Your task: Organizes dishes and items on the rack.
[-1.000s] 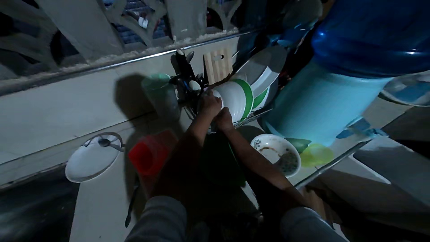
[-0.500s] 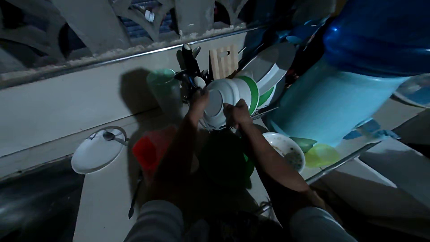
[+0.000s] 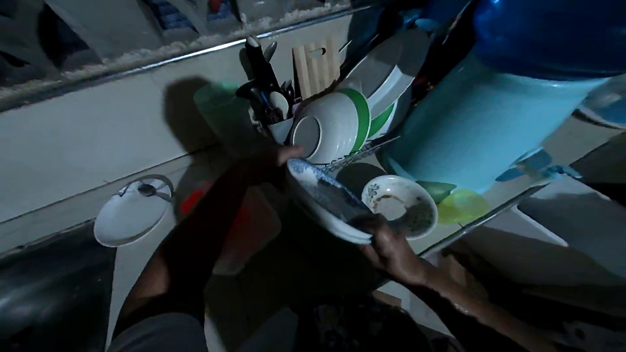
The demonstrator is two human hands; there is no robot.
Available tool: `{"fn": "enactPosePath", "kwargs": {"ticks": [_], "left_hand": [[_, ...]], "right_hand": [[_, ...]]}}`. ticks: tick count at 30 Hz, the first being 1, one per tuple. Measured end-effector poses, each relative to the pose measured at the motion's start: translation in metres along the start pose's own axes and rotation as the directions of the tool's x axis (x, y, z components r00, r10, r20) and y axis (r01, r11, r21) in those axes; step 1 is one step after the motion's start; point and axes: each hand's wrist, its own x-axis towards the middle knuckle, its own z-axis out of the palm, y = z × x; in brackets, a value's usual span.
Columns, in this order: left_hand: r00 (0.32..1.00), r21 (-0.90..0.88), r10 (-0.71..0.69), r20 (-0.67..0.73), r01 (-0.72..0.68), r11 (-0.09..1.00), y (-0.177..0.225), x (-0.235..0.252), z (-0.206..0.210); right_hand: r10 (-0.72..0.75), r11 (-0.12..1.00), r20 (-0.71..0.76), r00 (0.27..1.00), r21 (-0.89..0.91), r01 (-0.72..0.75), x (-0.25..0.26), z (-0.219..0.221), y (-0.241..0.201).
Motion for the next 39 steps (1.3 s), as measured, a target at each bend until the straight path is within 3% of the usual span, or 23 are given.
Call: {"fn": "enactPosePath", "kwargs": {"ticks": [3,6,8,11,17,22,25,28,33,35,39], "left_hand": [[0.977,0.221,0.199,0.076,-0.211,0.952,-0.069,0.027,0.001],[0.987,0.492,-0.058,0.150,-0.024,0.870,-0.032,-0.001,0.021],[0.981,0.592,-0.063,0.185,-0.060,0.804,-0.036,0.011,0.026],[0.964,0.585,-0.079,0.256,-0.089,0.806,-0.060,0.047,0.025],[0.959,0.710,-0.256,0.119,0.098,0.698,-0.053,0.069,0.046],[0.967,0.769,-0.230,0.106,0.067,0.636,-0.058,0.082,0.054],[0.987,0.840,-0.157,0.024,0.065,0.538,-0.048,0.078,0.066],[0.984,0.866,-0.175,-0.020,0.105,0.489,-0.015,0.060,0.076],[0.984,0.702,-0.167,-0.059,0.160,0.694,0.016,0.052,0.065],[0.990,0.655,-0.108,-0.088,0.139,0.742,0.026,0.056,0.059],[0.947,0.584,0.213,-0.240,-0.034,0.811,0.029,0.075,0.047]], "right_hand": [[0.106,0.994,0.062,0.992,0.010,-0.107,-0.019,0.012,-0.008],[0.004,1.000,-0.027,1.000,0.001,-0.004,-0.042,0.038,0.012],[-0.016,1.000,-0.050,0.999,0.022,0.017,-0.051,0.050,0.021],[-0.034,0.999,-0.043,0.998,-0.025,0.033,-0.060,0.065,0.037],[0.012,0.990,0.132,0.991,-0.141,0.006,-0.058,0.067,0.035],[-0.018,0.991,0.162,0.987,-0.129,0.039,-0.061,0.072,0.039],[0.085,0.990,0.261,0.962,-0.130,-0.052,-0.052,0.069,0.029],[0.191,0.980,0.424,0.885,-0.135,-0.147,-0.037,0.063,0.020],[0.258,0.966,0.652,0.713,-0.174,-0.191,-0.018,0.057,0.011],[0.248,0.969,0.656,0.713,-0.167,-0.183,-0.019,0.058,0.013],[0.229,0.973,0.650,0.724,-0.161,-0.164,-0.019,0.058,0.014]]}}
